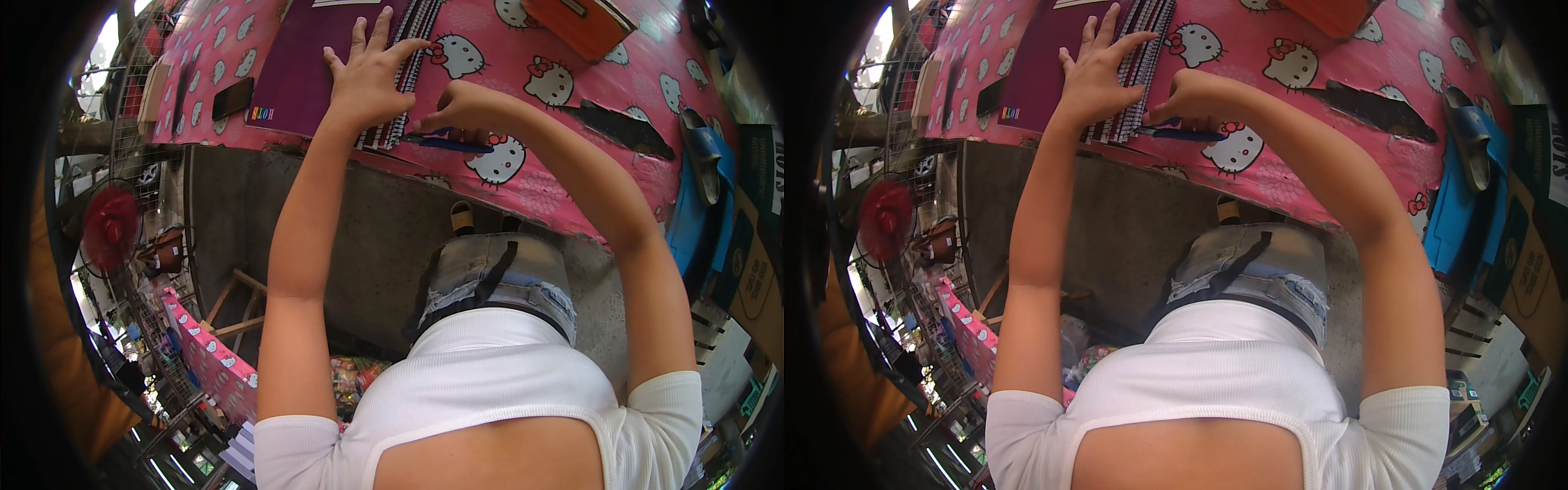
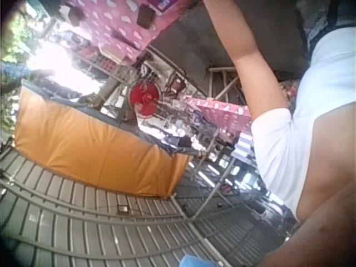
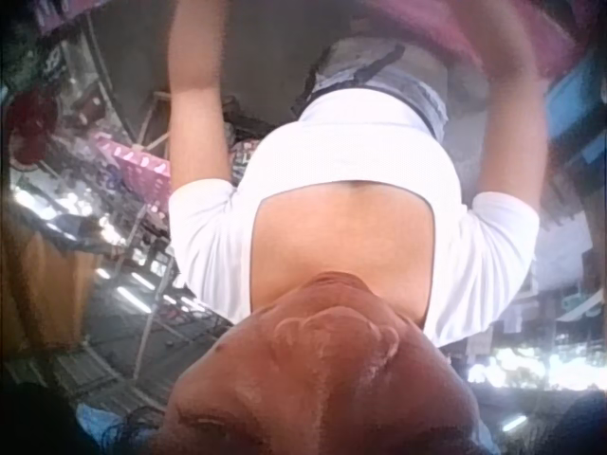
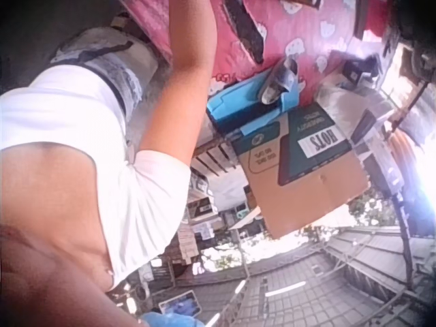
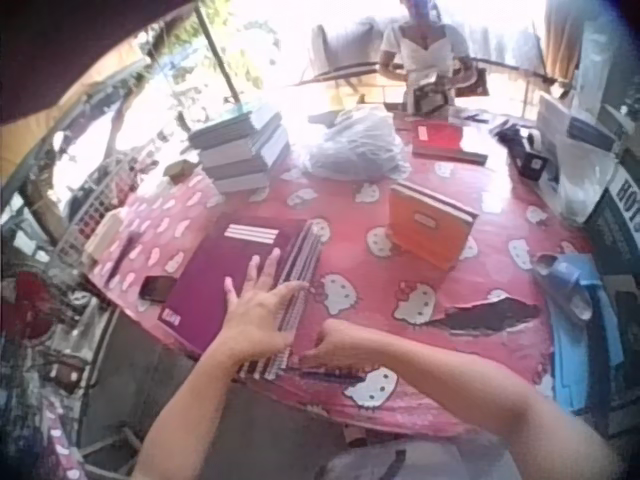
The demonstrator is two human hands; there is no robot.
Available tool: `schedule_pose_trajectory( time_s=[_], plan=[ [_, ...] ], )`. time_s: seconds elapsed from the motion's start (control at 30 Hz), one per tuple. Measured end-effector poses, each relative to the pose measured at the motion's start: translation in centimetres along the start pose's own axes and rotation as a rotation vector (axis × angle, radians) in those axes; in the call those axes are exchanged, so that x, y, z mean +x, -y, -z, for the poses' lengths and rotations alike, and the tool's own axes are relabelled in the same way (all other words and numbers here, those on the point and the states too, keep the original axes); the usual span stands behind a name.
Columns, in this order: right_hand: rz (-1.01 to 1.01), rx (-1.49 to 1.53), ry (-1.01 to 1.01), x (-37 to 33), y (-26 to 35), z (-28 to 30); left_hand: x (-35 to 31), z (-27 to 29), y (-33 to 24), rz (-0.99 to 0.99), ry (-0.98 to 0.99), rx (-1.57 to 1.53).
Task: The person inserts spiral coils into pre-punched notebooks, cuts and crimps the wire ends using pliers, and places the finished notebooks into stacks or a cardboard box.
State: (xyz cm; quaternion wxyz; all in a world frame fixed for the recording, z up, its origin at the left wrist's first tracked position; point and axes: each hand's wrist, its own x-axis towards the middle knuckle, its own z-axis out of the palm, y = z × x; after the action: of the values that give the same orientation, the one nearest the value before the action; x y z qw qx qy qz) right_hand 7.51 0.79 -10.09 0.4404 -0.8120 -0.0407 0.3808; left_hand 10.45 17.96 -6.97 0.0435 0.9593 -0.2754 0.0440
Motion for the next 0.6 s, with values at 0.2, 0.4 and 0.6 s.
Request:
schedule_pose_trajectory(
  time_s=[0.2,0.4,0.6],
  plan=[
    [0.634,-0.666,-0.547,-1.0,-3.1,-2.5,0.0,0.0,0.4,-0.008,0.012,-0.016],
    [0.834,-0.799,-0.679,0.3,-4.2,-3.7,0.0,0.0,0.3,-0.007,0.001,-0.007],
    [0.247,-0.473,-0.206,0.3,0.3,-2.3,-0.2,-0.2,0.5,-0.006,0.014,-0.004]
  ],
)
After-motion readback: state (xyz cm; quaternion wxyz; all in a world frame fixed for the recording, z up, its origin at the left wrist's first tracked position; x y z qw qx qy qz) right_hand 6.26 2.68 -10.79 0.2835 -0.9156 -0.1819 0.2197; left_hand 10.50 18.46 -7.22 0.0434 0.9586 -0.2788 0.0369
